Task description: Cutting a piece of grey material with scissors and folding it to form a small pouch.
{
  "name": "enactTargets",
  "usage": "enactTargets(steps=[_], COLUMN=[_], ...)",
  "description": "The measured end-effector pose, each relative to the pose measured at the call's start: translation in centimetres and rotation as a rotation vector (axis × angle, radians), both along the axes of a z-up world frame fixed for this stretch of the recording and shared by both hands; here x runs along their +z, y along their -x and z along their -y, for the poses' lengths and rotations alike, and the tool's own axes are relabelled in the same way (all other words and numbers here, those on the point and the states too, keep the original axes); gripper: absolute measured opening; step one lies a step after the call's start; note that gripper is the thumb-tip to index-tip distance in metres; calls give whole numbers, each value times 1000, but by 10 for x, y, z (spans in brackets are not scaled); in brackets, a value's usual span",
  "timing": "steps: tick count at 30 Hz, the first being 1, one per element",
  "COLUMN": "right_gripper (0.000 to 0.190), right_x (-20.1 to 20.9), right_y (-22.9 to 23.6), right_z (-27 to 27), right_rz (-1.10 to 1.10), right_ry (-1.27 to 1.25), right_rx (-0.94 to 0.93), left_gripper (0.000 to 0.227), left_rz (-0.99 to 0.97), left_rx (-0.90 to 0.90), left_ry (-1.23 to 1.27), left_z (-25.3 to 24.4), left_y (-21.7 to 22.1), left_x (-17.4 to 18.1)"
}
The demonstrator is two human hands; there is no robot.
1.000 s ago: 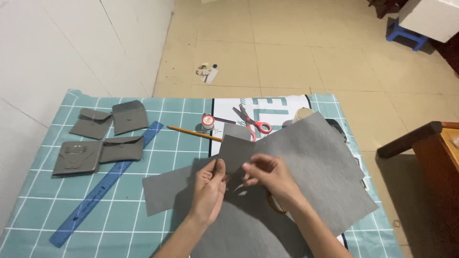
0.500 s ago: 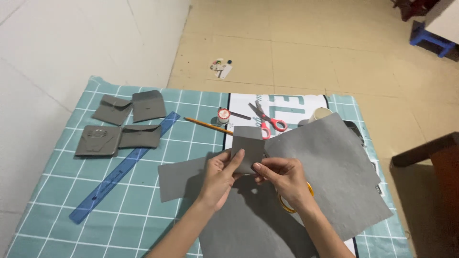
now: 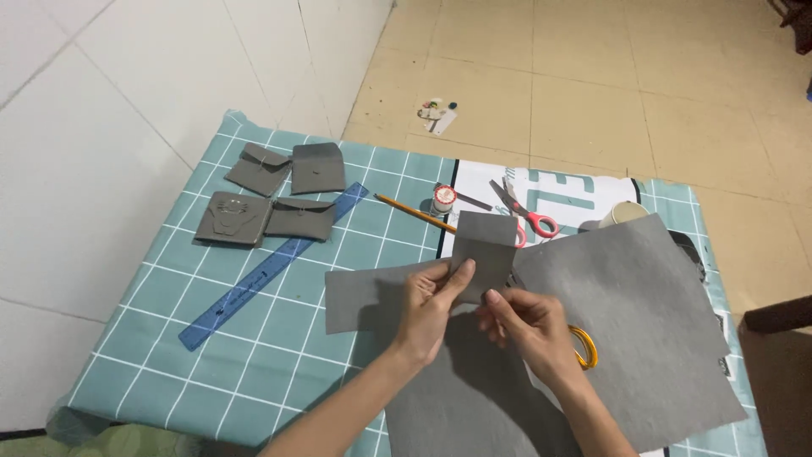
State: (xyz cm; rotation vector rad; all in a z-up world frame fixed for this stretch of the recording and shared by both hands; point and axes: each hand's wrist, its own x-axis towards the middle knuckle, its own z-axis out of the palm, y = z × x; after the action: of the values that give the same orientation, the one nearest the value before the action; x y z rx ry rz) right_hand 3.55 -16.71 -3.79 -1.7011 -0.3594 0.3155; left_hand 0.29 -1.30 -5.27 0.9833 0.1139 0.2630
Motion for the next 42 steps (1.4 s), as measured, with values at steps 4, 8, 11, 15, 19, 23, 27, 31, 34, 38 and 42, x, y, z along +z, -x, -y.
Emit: enactTargets(steps=[4, 8, 11, 15, 19, 23, 27, 31, 34, 38, 42], right_gripper=[34, 38, 38, 35, 38, 35, 28, 29, 36, 39, 47], right_x=[-10, -4, -7, -30, -27, -33, -38, -31, -22, -23, -18], right_y=[-3, 5, 9, 7, 10, 9, 8, 13, 15, 11, 8], right_z=[8, -1, -6, -6, -6, -7, -5, -11, -16, -10, -3], right_rz=[-22, -21, -39, -97, -135, -210, -206, -193, -277, -358, -262], right_ry=[-16, 74, 40, -115, -165, -175, -212, -145, -55, -65, 35], right_rx=[-19, 25, 44, 134, 212, 182, 222, 174, 124, 201, 283], left_gripper=[14, 18, 28, 29, 32, 31, 43, 40, 40, 42, 37], left_rz=[-92, -123, -12, -58, -24, -262, -227, -302, -305, -266, -226], left_rx=[-151, -136, -131, -24, -74, -147, -195, -125, -109, -118, -125], left_ry=[147, 145, 47, 28, 4, 33, 48, -10, -49, -41, -86], left_z=[-6, -9, -11, -7, -6, 2, 6, 8, 6, 6, 6], left_y=[-2, 2, 6, 0, 7, 13, 17, 19, 19, 16, 18], left_x=[2, 28, 37, 20, 31, 28, 40, 42, 48, 45, 47])
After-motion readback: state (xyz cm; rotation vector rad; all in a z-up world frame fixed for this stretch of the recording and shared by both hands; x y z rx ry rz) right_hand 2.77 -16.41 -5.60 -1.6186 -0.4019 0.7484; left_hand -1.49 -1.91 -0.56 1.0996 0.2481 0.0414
